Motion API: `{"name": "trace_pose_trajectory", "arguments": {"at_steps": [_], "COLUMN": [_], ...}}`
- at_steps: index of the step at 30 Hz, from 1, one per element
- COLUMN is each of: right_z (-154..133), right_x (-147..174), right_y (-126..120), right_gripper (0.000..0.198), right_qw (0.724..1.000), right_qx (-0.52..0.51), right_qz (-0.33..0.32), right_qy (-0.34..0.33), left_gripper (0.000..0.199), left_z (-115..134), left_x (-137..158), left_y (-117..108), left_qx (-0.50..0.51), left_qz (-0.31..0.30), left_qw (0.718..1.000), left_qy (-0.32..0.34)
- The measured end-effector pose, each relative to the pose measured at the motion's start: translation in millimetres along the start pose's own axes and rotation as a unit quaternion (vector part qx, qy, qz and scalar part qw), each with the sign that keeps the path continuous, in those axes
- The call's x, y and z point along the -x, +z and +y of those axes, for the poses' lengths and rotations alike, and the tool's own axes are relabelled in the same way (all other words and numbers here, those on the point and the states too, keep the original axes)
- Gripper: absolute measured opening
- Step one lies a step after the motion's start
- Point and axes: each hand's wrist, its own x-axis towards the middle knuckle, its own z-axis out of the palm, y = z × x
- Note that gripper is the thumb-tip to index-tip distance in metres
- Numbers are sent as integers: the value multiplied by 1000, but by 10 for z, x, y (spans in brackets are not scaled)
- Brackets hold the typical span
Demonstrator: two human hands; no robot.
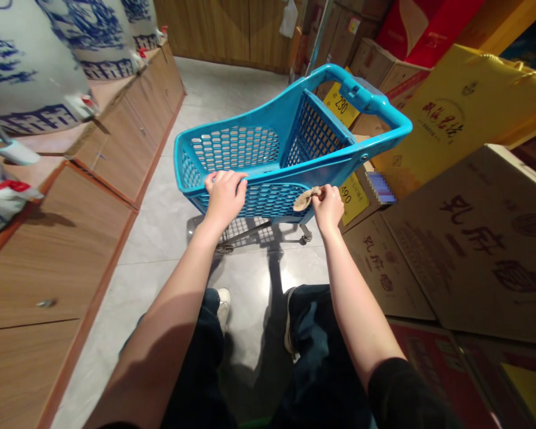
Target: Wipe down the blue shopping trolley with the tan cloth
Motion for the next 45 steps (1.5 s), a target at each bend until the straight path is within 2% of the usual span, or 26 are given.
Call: {"name": "trace_pose_trajectory", "arguments": {"at_steps": [2, 3, 7, 9, 11, 14, 16, 18, 21, 23, 25, 29, 31, 34, 36, 39, 42, 45], "right_z": [15, 18, 19, 25, 34, 43, 35, 12, -29, -44, -41, -16, -16, -41, -61, -87, -124, -167], "right_x": [-16, -49, -225, -243, -185, -60, -37, -88, -228, -282, -267, -169, -176, -241, -261, -221, -174, -179], "right_y": [-9, -35, -188, -210, -166, -44, -5, -35, -160, -215, -203, -88, -75, -115, -127, -99, -76, -73], "right_gripper": [13, 13, 24, 25, 23, 15, 12, 14, 21, 22, 22, 12, 9, 10, 8, 4, 8, 17], "right_qw": [1000, 1000, 994, 991, 995, 1000, 999, 1000, 994, 987, 987, 990, 984, 960, 946, 943, 938, 920], "right_qx": [6, 4, -31, -35, -21, 8, 13, -7, -62, -86, -94, -119, -158, -237, -272, -294, -323, -365], "right_qz": [-27, -18, 93, 115, 82, -19, -48, -13, 91, 129, 130, 77, 83, 152, 178, 152, 112, 137], "right_qy": [4, 1, -41, -52, -47, -12, 9, 6, -23, -29, -21, 13, 14, -15, -6, 41, 57, 46], "left_gripper": [28, 28, 28, 28, 27, 27, 27, 28, 27, 26, 26, 26, 27, 27, 26, 26, 26, 25], "left_z": [12, 17, 16, 0, -19, -29, -20, -4, 13, 17, 20, 37, 48, 54, 49, 31, 13, 5], "left_x": [-10, -13, -11, -4, 1, -5, -13, -18, -11, 0, 10, 13, 11, 16, 26, 37, 41, 48], "left_y": [19, 27, 32, 21, 13, 18, 30, 35, 25, 10, -1, -5, -3, -2, -3, -4, -2, -1], "left_qx": [3, 3, -4, -7, -8, -6, -6, -6, -5, -4, -3, -2, 0, -1, -4, -8, -6, -4], "left_qz": [4, 6, 9, 8, 8, 8, 9, 11, 10, 7, 3, -4, -4, -3, -2, 0, 3, 6], "left_qw": [1000, 1000, 1000, 1000, 1000, 1000, 1000, 1000, 1000, 1000, 1000, 1000, 1000, 1000, 1000, 1000, 1000, 1000], "left_qy": [1, 1, -4, -3, 0, 4, 3, -1, -7, -8, -8, -9, -9, -9, -8, -5, 0, 2]}}
